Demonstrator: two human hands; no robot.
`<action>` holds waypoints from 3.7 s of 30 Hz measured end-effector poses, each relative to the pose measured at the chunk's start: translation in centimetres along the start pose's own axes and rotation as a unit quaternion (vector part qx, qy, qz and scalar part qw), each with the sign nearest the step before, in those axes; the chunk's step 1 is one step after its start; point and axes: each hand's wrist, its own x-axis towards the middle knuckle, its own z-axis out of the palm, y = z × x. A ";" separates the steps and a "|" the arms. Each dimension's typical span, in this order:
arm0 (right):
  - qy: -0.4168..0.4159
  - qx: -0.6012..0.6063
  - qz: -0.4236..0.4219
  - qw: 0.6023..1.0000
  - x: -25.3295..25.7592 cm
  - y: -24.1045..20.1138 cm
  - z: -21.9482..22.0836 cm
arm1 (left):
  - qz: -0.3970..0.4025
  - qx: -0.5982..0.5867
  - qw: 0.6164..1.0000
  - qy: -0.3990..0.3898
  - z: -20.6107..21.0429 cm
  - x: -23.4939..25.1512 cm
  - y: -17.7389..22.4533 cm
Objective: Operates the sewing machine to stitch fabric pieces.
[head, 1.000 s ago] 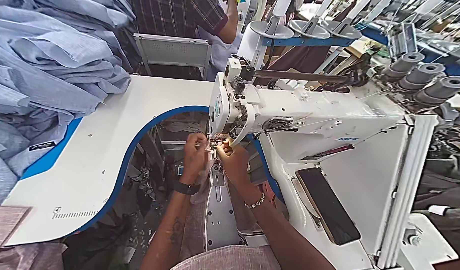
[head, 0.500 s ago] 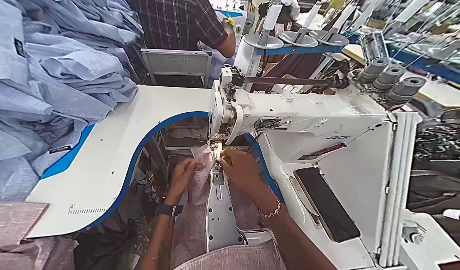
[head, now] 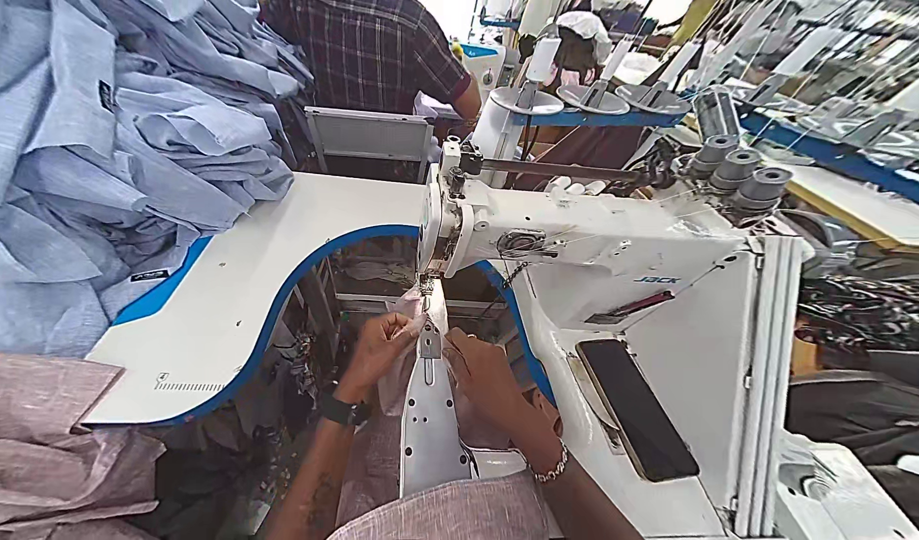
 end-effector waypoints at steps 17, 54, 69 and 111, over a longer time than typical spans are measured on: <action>0.191 -0.239 -0.087 0.948 -1.9 -3.6 1.4 | 0.127 0.137 0.971 0.146 4.7 -4.0 0.7; -0.065 -0.271 0.033 0.960 -0.9 -7.7 -0.8 | 0.055 0.085 0.988 0.113 5.1 -3.9 0.3; -0.122 -0.129 -0.116 0.977 -7.4 -6.6 -4.0 | 0.164 0.183 0.959 0.138 5.2 -6.7 1.0; -0.232 -0.190 0.080 0.951 -2.8 -4.6 -3.1 | 0.036 0.096 0.995 -0.002 0.0 -7.2 -0.3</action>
